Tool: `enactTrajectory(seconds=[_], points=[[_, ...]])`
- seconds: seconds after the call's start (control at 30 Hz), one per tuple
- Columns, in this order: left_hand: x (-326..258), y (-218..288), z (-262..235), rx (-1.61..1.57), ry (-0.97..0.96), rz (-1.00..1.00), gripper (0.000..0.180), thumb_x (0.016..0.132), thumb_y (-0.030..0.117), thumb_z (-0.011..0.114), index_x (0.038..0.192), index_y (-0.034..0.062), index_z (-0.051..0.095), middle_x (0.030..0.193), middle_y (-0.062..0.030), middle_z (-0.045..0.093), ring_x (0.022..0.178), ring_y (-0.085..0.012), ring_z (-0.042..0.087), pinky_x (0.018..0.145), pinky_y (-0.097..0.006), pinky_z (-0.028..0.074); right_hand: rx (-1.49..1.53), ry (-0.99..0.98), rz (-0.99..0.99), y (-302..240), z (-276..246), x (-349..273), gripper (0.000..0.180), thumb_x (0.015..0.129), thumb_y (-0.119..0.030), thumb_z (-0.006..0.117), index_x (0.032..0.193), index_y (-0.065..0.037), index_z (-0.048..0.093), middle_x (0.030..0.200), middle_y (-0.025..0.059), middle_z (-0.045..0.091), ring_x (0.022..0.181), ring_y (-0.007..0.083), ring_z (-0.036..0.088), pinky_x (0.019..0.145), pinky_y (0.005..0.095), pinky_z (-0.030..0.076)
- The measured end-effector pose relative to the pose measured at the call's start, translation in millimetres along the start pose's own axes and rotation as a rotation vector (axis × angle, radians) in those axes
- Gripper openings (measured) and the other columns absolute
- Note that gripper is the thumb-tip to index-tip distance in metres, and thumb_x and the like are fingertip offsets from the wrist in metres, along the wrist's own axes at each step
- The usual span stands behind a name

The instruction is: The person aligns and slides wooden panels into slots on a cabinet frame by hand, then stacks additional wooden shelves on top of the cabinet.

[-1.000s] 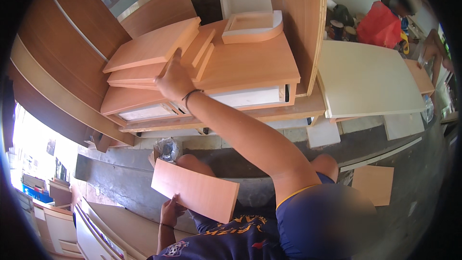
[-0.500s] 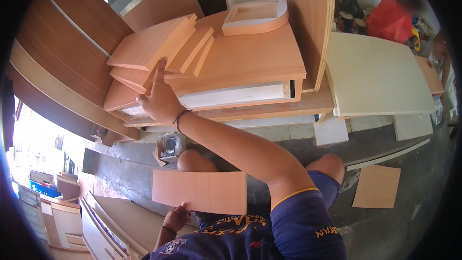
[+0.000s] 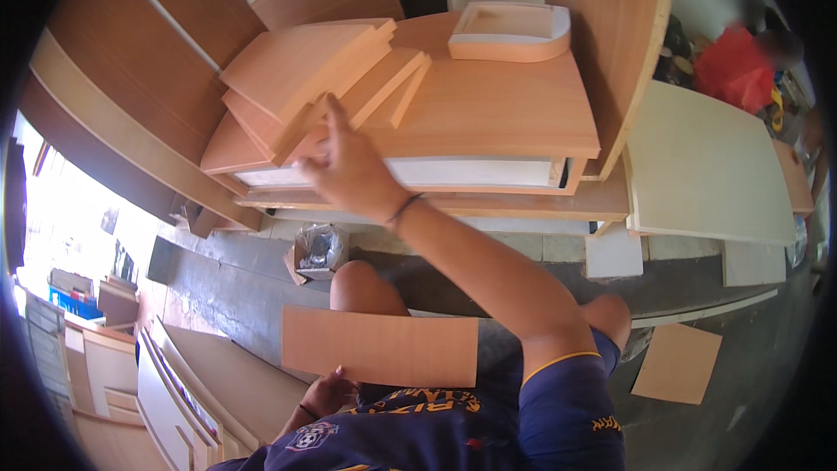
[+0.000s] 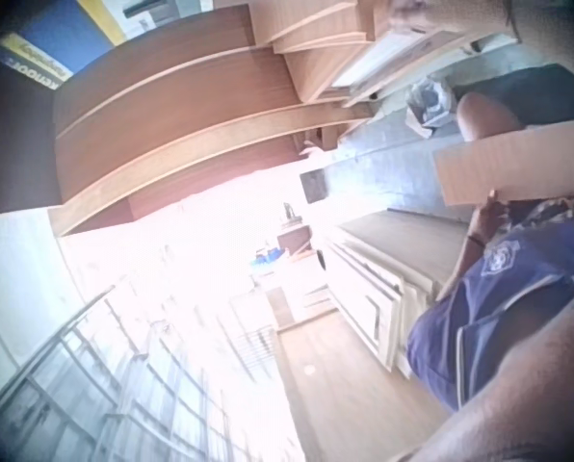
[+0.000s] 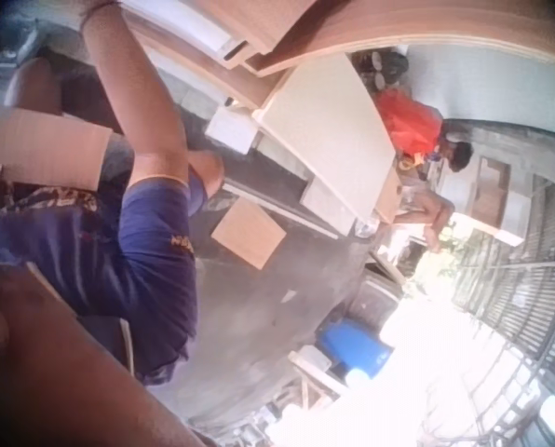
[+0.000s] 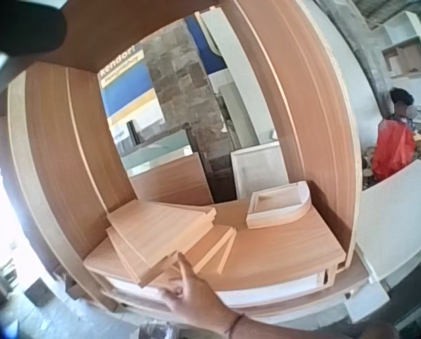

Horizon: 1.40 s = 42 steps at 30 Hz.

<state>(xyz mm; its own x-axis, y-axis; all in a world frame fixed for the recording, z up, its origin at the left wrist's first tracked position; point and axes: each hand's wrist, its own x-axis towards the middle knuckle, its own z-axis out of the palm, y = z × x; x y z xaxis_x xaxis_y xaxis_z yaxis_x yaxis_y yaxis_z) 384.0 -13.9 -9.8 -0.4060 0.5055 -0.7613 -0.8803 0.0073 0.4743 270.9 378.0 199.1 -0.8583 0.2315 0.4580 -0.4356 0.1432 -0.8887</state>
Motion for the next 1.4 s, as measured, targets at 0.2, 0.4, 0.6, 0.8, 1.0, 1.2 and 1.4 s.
enactTrajectory(seconds=[0.2, 0.4, 0.6, 0.8, 1.0, 1.2, 1.4], points=[[-13, 8, -4, 0.086, -0.002, 0.038, 0.03, 0.096, 0.034, 0.051, 0.108, 0.0068, 0.057, 0.091, -0.0061, 0.063, 0.086, -0.0203, 0.062, 0.075, -0.038, 0.051, -0.282, 0.152, -0.075, -22, -40, 7, 0.043, 0.082, -0.017, 0.068, 0.116, 0.006, 0.056, 0.085, 0.0154, 0.07, 0.075, 0.021, 0.068, 0.069, 0.0311, 0.055], [-30, 9, -33, -0.049, 0.007, -0.012, 0.035, 0.093, 0.037, 0.056, 0.115, 0.0094, 0.055, 0.105, -0.0065, 0.063, 0.091, -0.022, 0.062, 0.078, -0.04, 0.049, -0.401, 0.186, -0.132, -14, -42, 15, 0.043, 0.08, -0.017, 0.071, 0.115, 0.003, 0.058, 0.088, 0.0146, 0.069, 0.076, 0.0206, 0.067, 0.07, 0.0311, 0.054], [-30, 21, -47, -0.18, 0.059, 0.119, 0.038, 0.09, 0.035, 0.06, 0.119, 0.0107, 0.053, 0.108, -0.0072, 0.062, 0.097, -0.0238, 0.06, 0.081, -0.042, 0.047, -0.665, 0.305, -0.389, -12, -43, 26, 0.048, 0.076, -0.021, 0.074, 0.118, -0.004, 0.059, 0.103, 0.0161, 0.065, 0.092, 0.0292, 0.063, 0.076, 0.0383, 0.054], [-42, 55, -41, -0.063, 0.177, 0.455, 0.038, 0.09, 0.034, 0.06, 0.121, 0.0137, 0.052, 0.118, -0.0053, 0.058, 0.106, -0.0217, 0.055, 0.086, -0.04, 0.044, -0.914, 0.378, -0.558, -21, -20, 39, 0.052, 0.072, -0.026, 0.078, 0.119, -0.013, 0.062, 0.123, 0.0164, 0.055, 0.103, 0.0345, 0.058, 0.082, 0.042, 0.052], [-42, 66, -80, -0.114, 0.549, 0.627, 0.052, 0.087, 0.04, 0.064, 0.128, 0.0149, 0.046, 0.121, -0.0045, 0.054, 0.108, -0.0186, 0.05, 0.09, -0.043, 0.04, -0.928, 0.246, -0.537, -8, -40, 58, 0.042, 0.074, -0.026, 0.076, 0.113, -0.014, 0.066, 0.127, 0.0144, 0.053, 0.106, 0.0378, 0.055, 0.087, 0.0435, 0.05], [-32, 117, -36, 0.407, 0.936, 1.101, 0.063, 0.082, 0.033, 0.072, 0.133, 0.0108, 0.041, 0.135, -0.0084, 0.045, 0.123, -0.0235, 0.043, 0.098, -0.043, 0.035, -0.965, 0.235, -0.522, -13, -45, 58, 0.044, 0.077, -0.026, 0.074, 0.117, -0.011, 0.064, 0.128, 0.0156, 0.054, 0.108, 0.0393, 0.054, 0.09, 0.0444, 0.047], [-12, 246, 127, 1.389, 0.68, 2.201, 0.089, 0.061, 0.023, 0.087, 0.134, 0.0052, 0.039, 0.144, -0.0268, 0.029, 0.134, -0.0428, 0.03, 0.108, -0.053, 0.027, -0.754, 0.347, -0.438, -8, -44, 34, 0.071, 0.075, -0.028, 0.076, 0.134, -0.005, 0.045, 0.135, 0.0228, 0.046, 0.124, 0.0373, 0.045, 0.104, 0.0431, 0.038]])
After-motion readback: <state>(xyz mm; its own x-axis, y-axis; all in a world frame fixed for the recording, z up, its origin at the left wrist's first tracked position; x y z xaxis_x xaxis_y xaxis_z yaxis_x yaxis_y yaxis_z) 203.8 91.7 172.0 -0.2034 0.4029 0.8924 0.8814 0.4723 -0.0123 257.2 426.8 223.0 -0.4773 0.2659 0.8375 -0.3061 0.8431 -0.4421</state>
